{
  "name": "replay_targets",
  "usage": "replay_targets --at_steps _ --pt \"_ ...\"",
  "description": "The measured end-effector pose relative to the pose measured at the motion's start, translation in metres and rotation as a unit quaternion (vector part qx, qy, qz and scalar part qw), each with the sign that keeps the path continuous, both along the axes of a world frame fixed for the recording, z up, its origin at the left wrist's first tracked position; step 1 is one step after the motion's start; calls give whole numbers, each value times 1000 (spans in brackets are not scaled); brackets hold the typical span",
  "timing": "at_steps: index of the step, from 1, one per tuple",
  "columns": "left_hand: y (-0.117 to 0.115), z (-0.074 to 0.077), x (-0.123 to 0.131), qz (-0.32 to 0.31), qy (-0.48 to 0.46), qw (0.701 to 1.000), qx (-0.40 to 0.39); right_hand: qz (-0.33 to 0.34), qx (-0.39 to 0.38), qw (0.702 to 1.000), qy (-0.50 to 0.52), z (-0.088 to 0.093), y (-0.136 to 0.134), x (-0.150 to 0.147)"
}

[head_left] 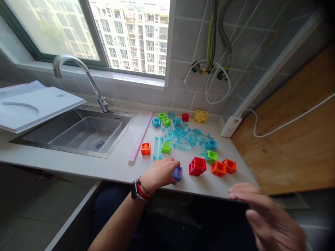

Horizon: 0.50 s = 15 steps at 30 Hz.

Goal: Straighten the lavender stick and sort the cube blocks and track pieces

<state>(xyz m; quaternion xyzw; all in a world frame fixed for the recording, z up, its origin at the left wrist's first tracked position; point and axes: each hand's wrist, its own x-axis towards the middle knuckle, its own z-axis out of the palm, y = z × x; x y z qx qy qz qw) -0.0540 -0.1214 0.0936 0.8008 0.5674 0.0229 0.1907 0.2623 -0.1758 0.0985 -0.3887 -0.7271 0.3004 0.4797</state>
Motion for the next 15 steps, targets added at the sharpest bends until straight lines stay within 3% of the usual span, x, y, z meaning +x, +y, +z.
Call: replay_targets --at_steps 4,9,15 --pt "2 3 -4 -1 -19 1000 12 34 -101 993 -57 -27 10 -20" --pt "-5 22 -8 -23 -57 998 22 70 -223 969 -78 -45 8 -31" --pt "-23 34 26 -128 -79 988 34 72 -353 932 42 -58 15 -57"
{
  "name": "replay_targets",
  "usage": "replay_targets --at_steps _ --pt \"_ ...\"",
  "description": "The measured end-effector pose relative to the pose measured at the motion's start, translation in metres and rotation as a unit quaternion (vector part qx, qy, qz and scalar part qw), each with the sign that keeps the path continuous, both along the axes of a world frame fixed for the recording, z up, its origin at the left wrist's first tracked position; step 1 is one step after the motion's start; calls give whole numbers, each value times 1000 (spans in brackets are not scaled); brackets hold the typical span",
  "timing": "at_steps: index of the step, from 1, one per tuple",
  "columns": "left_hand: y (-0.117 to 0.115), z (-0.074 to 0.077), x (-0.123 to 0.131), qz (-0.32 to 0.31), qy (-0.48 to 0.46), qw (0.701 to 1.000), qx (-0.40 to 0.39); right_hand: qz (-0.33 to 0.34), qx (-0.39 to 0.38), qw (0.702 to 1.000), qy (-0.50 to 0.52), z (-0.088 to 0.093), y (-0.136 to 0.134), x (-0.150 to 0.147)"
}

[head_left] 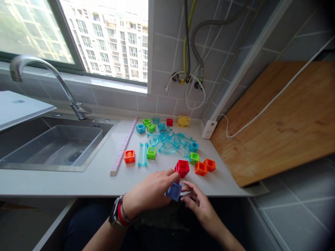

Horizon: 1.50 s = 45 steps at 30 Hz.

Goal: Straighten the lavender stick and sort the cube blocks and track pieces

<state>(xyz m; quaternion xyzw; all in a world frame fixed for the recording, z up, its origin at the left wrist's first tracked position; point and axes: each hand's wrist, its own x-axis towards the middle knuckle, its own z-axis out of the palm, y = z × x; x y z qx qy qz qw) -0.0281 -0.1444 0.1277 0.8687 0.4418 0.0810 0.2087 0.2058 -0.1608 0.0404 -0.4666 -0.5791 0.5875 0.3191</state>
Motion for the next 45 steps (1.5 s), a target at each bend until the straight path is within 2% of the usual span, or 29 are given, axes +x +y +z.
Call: replay_targets --at_steps 2,5,9,15,21,25,28,32,40,45 --pt "-4 -3 17 -30 -1 999 11 10 -3 999 39 -1 4 -6" --pt "-5 -12 35 -35 2 999 33 8 1 998 70 0 9 -8" --pt "-4 -20 37 -37 -19 999 30 17 -13 997 70 -3 12 1" --pt "-1 -19 18 -27 -50 998 5 21 -19 998 49 -11 10 2" --pt "6 -19 -12 39 -87 995 4 35 12 999 6 -13 17 1" --pt "13 -22 -32 95 -109 989 17 70 49 996 -18 -24 35 14" --pt "21 -31 -44 141 -98 985 9 84 46 995 15 -39 51 26" --pt "36 -48 -51 169 -76 983 0 103 28 992 63 -50 60 31" --pt "50 -63 -22 190 -62 980 9 98 58 992 54 -43 52 21" --pt "56 -85 -15 173 -70 981 52 91 82 991 52 -44 52 21"
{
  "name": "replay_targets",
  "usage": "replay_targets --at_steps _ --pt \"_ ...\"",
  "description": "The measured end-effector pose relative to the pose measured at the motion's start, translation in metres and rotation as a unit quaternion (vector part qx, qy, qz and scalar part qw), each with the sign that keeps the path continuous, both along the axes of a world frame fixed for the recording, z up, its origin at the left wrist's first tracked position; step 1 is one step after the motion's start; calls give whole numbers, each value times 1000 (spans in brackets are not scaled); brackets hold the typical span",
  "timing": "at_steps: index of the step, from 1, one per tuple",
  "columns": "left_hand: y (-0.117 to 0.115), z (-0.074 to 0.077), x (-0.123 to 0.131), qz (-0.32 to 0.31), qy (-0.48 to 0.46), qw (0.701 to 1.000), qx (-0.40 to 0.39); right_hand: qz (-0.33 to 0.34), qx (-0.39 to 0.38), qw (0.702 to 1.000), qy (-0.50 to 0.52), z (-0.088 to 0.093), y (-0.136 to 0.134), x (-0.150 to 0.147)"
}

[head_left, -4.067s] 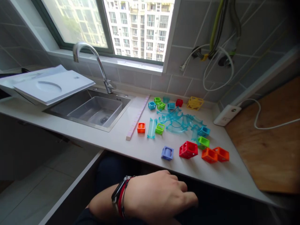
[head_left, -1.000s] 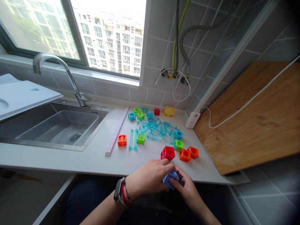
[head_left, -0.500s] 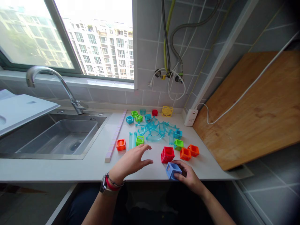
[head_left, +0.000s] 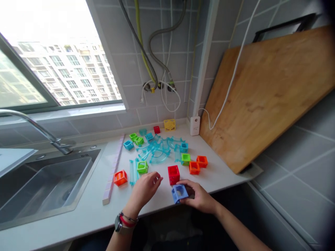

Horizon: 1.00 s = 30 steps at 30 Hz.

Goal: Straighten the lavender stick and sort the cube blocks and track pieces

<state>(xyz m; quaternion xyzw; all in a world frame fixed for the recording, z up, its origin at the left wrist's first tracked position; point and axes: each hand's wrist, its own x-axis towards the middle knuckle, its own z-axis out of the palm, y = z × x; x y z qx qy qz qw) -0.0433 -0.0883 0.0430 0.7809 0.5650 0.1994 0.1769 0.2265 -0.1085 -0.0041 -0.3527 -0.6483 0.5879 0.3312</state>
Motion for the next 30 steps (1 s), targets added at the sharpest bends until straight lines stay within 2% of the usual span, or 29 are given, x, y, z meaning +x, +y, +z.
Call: replay_targets --at_steps 4,8,12,15,19,23,25,27,28,30 --pt "10 -19 5 8 -47 997 57 -11 18 999 -25 -4 2 -1" --pt "13 -26 10 9 -99 994 48 -20 21 999 -36 0 0 -3" --pt "14 -26 8 12 -120 993 13 -8 -19 1000 16 14 -3 9" --pt "16 -27 6 17 -136 990 7 -37 -16 999 12 32 2 29" --pt "17 -29 6 8 -133 991 9 -131 44 990 15 66 35 53" --pt "17 -29 7 16 -131 991 14 -212 146 964 -64 88 102 55" --pt "17 -29 6 18 -133 991 15 -228 195 941 -157 92 141 48" --pt "17 -30 6 17 -134 991 12 -247 247 887 -301 93 179 38" --pt "17 -30 6 17 -134 991 9 -256 275 837 -397 94 197 31" --pt "16 -32 5 16 -135 991 2 -232 300 722 -578 96 231 17"
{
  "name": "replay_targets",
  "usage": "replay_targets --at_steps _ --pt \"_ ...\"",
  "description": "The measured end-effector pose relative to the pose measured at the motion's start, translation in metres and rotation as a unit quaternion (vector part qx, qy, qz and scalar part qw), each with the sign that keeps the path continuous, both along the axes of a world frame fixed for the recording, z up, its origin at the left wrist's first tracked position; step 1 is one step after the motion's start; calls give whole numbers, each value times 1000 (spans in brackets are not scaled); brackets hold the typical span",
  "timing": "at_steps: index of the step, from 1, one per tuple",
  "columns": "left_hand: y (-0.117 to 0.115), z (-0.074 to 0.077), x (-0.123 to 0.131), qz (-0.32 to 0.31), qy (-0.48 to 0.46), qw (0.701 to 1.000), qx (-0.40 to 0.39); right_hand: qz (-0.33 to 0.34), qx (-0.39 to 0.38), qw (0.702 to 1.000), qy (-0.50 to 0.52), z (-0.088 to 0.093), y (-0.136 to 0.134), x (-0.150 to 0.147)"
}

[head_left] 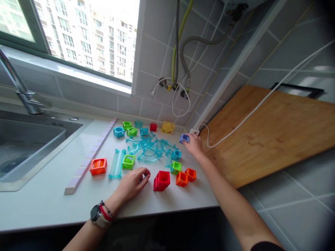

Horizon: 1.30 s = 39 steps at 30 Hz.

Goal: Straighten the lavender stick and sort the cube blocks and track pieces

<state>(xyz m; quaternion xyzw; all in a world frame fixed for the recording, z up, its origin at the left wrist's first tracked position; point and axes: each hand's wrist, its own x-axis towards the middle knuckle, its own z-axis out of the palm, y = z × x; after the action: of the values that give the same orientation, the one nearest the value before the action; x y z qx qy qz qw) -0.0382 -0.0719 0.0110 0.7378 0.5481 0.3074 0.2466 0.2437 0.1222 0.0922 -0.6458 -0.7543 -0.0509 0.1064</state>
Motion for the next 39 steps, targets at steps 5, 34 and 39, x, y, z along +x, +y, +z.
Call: replay_targets --at_steps 5,34,39 --pt "0 -4 -1 -8 -3 1000 -12 -11 -63 990 -127 1 70 -31" --pt "-2 -8 1 -30 -46 996 -74 -55 -110 935 -334 -52 218 -30" --pt "-1 -10 0 -31 -52 995 -80 -54 -102 935 -336 -56 224 -28"
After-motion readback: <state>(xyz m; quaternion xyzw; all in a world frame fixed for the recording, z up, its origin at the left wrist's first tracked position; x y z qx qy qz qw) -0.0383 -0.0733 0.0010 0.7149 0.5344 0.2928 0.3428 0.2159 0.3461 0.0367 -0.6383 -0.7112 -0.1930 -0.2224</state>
